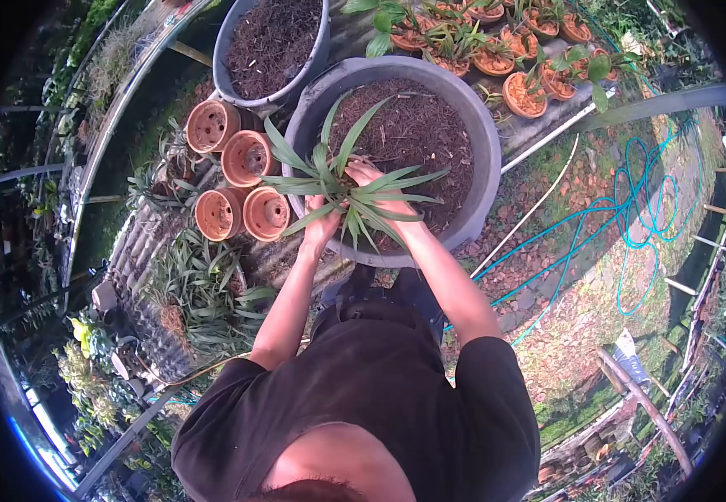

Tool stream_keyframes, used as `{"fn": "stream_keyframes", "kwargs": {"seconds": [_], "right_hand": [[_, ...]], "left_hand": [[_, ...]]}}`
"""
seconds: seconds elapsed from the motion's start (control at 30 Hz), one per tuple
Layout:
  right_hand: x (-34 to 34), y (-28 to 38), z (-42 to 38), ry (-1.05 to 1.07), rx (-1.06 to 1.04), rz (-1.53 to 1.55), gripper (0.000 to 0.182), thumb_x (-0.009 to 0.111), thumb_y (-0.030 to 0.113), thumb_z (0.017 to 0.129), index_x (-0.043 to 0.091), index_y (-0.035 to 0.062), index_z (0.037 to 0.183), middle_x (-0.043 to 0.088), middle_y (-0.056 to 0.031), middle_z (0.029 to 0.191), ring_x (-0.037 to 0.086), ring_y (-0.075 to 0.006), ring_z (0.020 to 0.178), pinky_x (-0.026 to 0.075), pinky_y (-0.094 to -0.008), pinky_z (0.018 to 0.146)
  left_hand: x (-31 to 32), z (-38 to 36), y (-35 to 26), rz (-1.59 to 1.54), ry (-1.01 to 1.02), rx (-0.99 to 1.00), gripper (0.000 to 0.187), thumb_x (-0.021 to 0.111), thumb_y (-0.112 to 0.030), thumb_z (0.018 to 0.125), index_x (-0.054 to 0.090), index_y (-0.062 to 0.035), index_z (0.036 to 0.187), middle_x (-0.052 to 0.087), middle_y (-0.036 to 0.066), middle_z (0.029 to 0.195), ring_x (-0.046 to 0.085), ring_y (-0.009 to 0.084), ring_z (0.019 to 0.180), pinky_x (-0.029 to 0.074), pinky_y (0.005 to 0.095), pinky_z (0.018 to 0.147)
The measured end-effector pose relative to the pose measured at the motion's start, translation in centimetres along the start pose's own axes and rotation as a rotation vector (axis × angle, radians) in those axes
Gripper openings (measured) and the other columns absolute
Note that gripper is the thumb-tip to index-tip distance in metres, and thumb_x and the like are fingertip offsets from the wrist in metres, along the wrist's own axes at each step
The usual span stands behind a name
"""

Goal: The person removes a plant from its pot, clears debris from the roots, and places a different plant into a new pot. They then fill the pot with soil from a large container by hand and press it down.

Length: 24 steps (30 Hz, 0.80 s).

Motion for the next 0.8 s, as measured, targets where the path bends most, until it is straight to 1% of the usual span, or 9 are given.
{"fn": "stream_keyframes", "kwargs": {"seconds": [0.1,0.13,0.27,0.4,0.5,0.67,0.7,0.77,0.8], "right_hand": [[4.2,-5.6,-3.4,0.120,0.069,0.046,0.061,0.066,0.011,0.088,0.048,0.0055,0.146,0.050,-0.0169,0.149,0.045,-0.0328,0.140,0.036,-0.0444,0.118],[2.4,-3.2,-3.0,0.060,-0.117,-0.153,0.053,0.068,0.014,0.090,0.053,0.0042,0.140,0.053,-0.0185,0.145,0.051,-0.0337,0.135,0.041,-0.0453,0.114],[-1.2,-2.1,-2.2,-0.254,0.238,0.174,0.051,0.076,0.026,0.088,0.060,0.0015,0.130,0.059,-0.0213,0.134,0.061,-0.0353,0.121,0.048,-0.0433,0.105],[-1.7,-5.3,-1.7,-0.209,0.486,-0.207,0.048,0.072,0.029,0.092,0.060,-0.0019,0.127,0.066,-0.0176,0.120,0.067,-0.0217,0.102,0.055,-0.0363,0.083],[0.8,-8.8,-1.9,0.043,0.638,0.263,0.039,0.068,0.027,0.094,0.066,-0.0033,0.119,0.072,-0.0179,0.102,0.071,-0.0311,0.094,0.054,-0.0409,0.080],[3.4,-8.9,-4.8,-0.268,0.609,0.246,0.020,0.059,0.016,0.102,0.058,-0.0027,0.107,0.064,-0.0047,0.083,0.064,-0.0110,0.076,0.054,-0.0293,0.066],[1.6,-3.7,-4.0,-0.319,0.750,0.696,0.017,0.059,0.015,0.102,0.054,-0.0011,0.101,0.063,-0.0063,0.084,0.063,-0.0128,0.073,0.053,-0.0306,0.063],[3.8,-3.8,-4.5,-0.589,0.572,1.179,0.018,0.060,0.016,0.100,0.052,0.0000,0.097,0.062,-0.0061,0.078,0.059,-0.0128,0.067,0.051,-0.0317,0.059],[3.2,-3.3,-4.2,-0.496,0.834,0.632,0.022,0.061,0.017,0.099,0.049,-0.0009,0.099,0.060,-0.0056,0.076,0.058,-0.0125,0.066,0.049,-0.0319,0.057]], "left_hand": [[0.1,-0.1,-0.1,-0.012,-0.039,0.018,0.038,0.076,-0.020,0.083,0.066,-0.0044,0.116,0.062,0.021,0.122,0.050,0.0414,0.121,0.038,0.0525,0.105],[0.2,-0.2,0.0,0.053,-0.038,0.016,0.036,0.075,-0.022,0.085,0.067,-0.0049,0.115,0.062,0.020,0.123,0.049,0.0414,0.123,0.039,0.0520,0.105],[0.0,-0.4,0.3,0.067,0.013,-0.018,0.039,0.075,-0.024,0.086,0.064,-0.0057,0.119,0.057,0.021,0.129,0.047,0.0420,0.125,0.040,0.0521,0.105],[0.3,-1.3,-0.6,0.097,-0.100,-0.026,0.043,0.074,-0.025,0.086,0.061,-0.0066,0.123,0.054,0.022,0.133,0.046,0.0433,0.126,0.040,0.0526,0.105],[0.8,-1.4,-0.3,0.014,-0.131,-0.035,0.043,0.075,-0.022,0.085,0.062,-0.0066,0.123,0.053,0.022,0.132,0.046,0.0432,0.127,0.041,0.0530,0.104],[-1.2,2.1,-1.0,-0.077,-0.048,0.054,0.042,0.078,-0.013,0.081,0.065,-0.0049,0.120,0.053,0.022,0.135,0.049,0.0399,0.126,0.042,0.0479,0.105],[-1.6,3.2,-0.8,-0.091,0.014,0.054,0.045,0.079,-0.013,0.081,0.065,-0.0052,0.124,0.050,0.020,0.142,0.048,0.0372,0.132,0.041,0.0449,0.108],[-2.2,5.3,-1.5,-0.216,0.137,0.008,0.048,0.078,-0.011,0.082,0.065,-0.0067,0.128,0.044,0.017,0.150,0.045,0.0337,0.136,0.038,0.0437,0.112],[-1.8,6.7,-0.6,-0.261,0.293,0.014,0.048,0.077,-0.011,0.082,0.065,-0.0073,0.129,0.041,0.015,0.153,0.043,0.0323,0.139,0.036,0.0434,0.114]]}}
Point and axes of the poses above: each hand's wrist, its own z-axis towards the middle knuckle, its own x-axis out of the palm, y = z × x, the point moved 5 cm from there along z, towards the middle knuckle
